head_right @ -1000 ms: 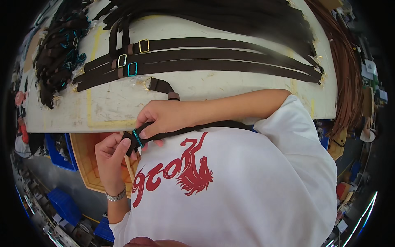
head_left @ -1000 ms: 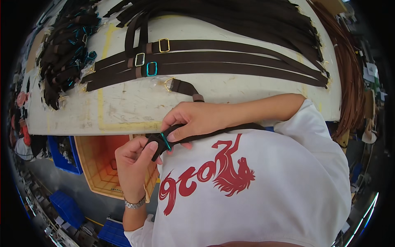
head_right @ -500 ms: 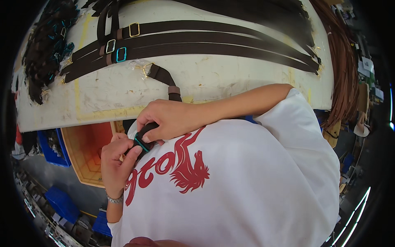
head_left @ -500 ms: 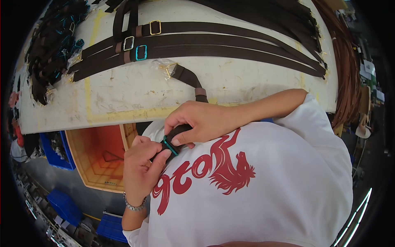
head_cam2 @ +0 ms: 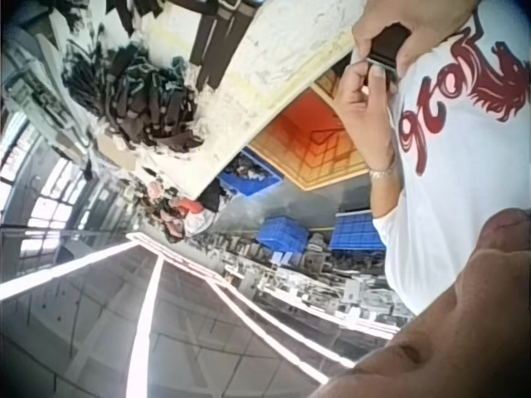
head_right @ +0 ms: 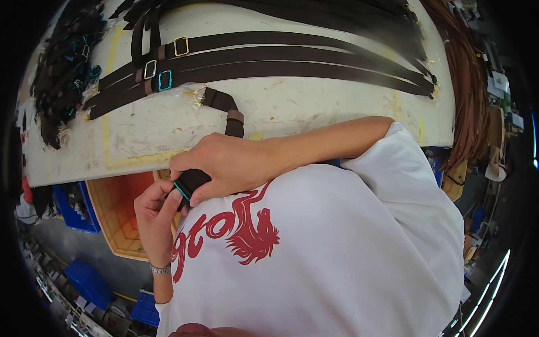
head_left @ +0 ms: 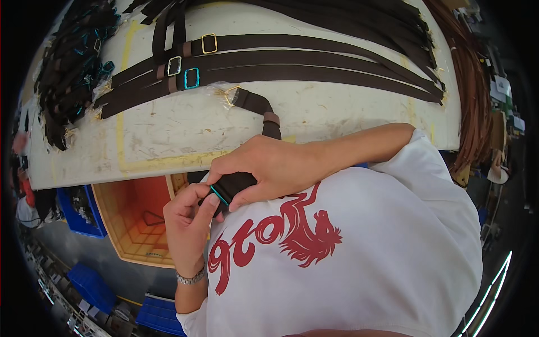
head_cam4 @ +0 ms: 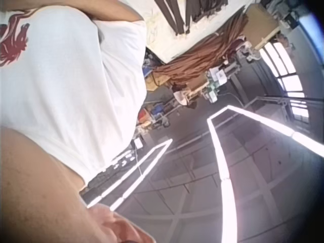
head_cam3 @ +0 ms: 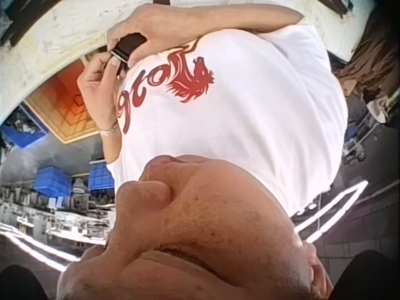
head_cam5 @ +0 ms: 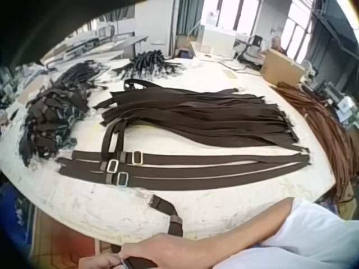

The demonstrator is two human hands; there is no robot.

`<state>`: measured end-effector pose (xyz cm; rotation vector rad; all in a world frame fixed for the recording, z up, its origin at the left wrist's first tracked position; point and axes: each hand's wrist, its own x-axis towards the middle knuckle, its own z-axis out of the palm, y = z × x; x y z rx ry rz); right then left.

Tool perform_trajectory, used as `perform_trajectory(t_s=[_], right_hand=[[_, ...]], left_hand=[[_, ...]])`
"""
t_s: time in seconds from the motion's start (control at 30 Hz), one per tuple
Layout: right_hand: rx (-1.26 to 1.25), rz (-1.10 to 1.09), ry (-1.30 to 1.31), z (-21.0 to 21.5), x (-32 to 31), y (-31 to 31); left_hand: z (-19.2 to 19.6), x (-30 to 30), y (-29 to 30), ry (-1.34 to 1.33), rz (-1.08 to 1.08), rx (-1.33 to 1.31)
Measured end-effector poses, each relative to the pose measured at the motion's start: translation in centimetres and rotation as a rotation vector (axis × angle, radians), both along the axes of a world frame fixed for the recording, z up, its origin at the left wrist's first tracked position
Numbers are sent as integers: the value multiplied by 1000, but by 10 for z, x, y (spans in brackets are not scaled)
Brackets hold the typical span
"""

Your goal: The person assembles brown leather belts by threading the strap through metal buckles. They repeatedly pick up a belt and a buckle, thread the leather through the buckle frame, and place the finished assembly on the table. The process is repeated for multiple units throughout the clip.

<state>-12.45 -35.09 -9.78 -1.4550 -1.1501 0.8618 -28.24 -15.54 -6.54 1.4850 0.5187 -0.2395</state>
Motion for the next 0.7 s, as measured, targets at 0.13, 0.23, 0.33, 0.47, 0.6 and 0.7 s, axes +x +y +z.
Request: perform_trajectory(t_s=[0.13, 0.23, 0.33, 0.47, 0.6, 0.7], right_hand=[[197, -9, 18, -9, 2, -3], [230, -74, 77, -11, -1, -1], [298, -94, 59, -13, -1, 0], [194, -67, 77, -12, 2, -3], [163, -38, 108, -9, 4, -7], [131, -5, 132, -5, 4, -10]], left_hand=[[18, 4, -2, 16, -25, -19], [4, 0, -8, -104, 161, -49], [-1, 5, 4, -354, -84, 280], [-1, 8, -1, -286, -87, 327], [-6, 13, 7, 16, 23, -335], [-11, 8, 9, 69, 55, -520]])
